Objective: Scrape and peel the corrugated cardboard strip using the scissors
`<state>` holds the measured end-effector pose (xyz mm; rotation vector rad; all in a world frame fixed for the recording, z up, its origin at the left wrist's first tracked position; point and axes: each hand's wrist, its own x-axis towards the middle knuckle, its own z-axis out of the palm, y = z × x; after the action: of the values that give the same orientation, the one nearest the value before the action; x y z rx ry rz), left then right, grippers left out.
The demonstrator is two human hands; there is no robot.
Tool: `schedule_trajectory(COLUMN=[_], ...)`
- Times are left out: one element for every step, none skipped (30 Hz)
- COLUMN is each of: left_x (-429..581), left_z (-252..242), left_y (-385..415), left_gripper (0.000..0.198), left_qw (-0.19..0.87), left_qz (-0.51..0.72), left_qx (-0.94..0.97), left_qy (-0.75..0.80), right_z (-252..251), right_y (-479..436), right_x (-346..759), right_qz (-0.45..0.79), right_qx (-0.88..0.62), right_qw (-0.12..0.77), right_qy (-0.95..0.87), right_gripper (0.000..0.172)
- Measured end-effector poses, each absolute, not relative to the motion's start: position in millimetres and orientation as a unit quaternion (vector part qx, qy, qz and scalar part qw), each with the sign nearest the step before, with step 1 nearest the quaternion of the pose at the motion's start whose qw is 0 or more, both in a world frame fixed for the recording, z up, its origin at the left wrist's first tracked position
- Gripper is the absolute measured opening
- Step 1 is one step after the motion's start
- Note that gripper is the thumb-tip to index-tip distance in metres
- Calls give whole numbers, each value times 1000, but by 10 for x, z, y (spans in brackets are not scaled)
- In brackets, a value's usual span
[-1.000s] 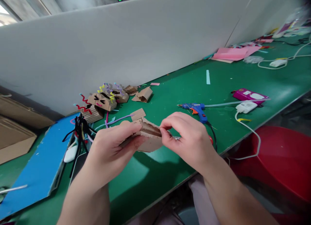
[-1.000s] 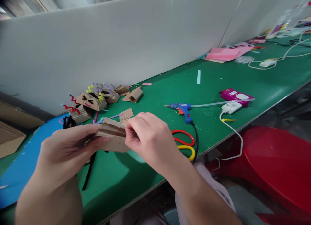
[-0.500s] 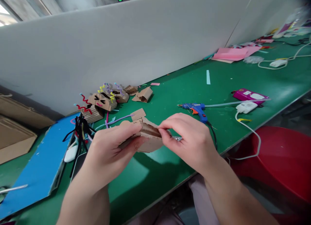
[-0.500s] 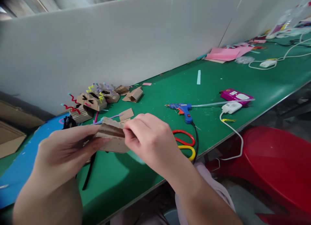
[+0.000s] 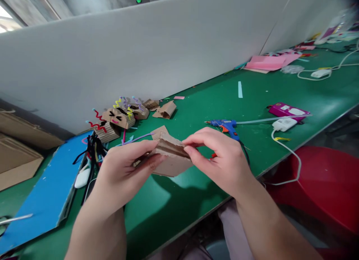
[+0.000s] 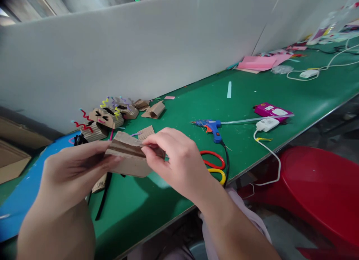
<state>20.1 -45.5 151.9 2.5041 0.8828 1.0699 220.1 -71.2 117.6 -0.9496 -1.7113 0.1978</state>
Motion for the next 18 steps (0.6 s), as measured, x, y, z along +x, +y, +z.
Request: schedule_trajectory(left_x=[199, 197, 196, 197, 200, 204, 209, 215, 219, 223, 226, 228, 229, 231, 232, 233, 234, 233], left_z=[1519, 1519, 1518, 1519, 1522, 1526, 1531, 1538, 1545, 1551, 1557, 1562, 1566, 1570, 1573, 1576, 1578, 1580], left_y=[-457, -461, -468, -477, -486, -496, -505, -512, -516, -519, -519, -518, -515, -512, -508, -506, -504, -504], left_gripper=[24, 25, 24, 22, 21, 20, 19, 19, 20, 20, 20, 19, 17, 16, 14, 14, 14, 14], left_qw=[147, 151, 153, 154, 154, 154, 151, 146, 138, 128, 117, 106, 99, 93, 90, 89, 89, 89], left_qz=[376, 382, 387, 388, 387, 386, 383, 378, 373, 369, 366, 363, 361, 360, 360, 359, 359, 360], left_qx=[860, 855, 850, 848, 847, 848, 850, 854, 859, 864, 868, 871, 874, 876, 877, 878, 878, 878], left_qy=[313, 318, 322, 327, 329, 330, 328, 326, 322, 319, 316, 312, 310, 307, 305, 305, 302, 302], right_z=[1171, 1166, 1162, 1158, 1156, 1155, 1157, 1160, 1164, 1169, 1175, 1181, 1187, 1192, 1196, 1198, 1199, 1198], right_y=[-711, -710, -709, -708, -707, -707, -707, -707, -706, -704, -701, -697, -693, -689, -687, -685, -685, -687], right_x=[2205, 2207, 2206, 2203, 2199, 2194, 2189, 2184, 2179, 2175, 2171, 2167, 2164, 2162, 2160, 2160, 2161, 2165], right_qz=[72, 57, 41, 24, 8, -6, -19, -31, -40, -48, -53, -55, -54, -50, -42, -31, -18, -3], right_qx=[-399, -397, -397, -397, -399, -401, -403, -405, -408, -410, -412, -414, -415, -418, -421, -425, -429, -433], right_qw=[557, 558, 558, 557, 555, 553, 551, 548, 545, 543, 540, 536, 533, 529, 525, 522, 519, 519], right_qy=[-725, -726, -728, -729, -730, -730, -731, -731, -731, -731, -732, -733, -735, -737, -738, -739, -739, -737], right_gripper=[9, 9, 9, 10, 10, 10, 10, 10, 11, 11, 11, 12, 13, 14, 15, 15, 16, 16])
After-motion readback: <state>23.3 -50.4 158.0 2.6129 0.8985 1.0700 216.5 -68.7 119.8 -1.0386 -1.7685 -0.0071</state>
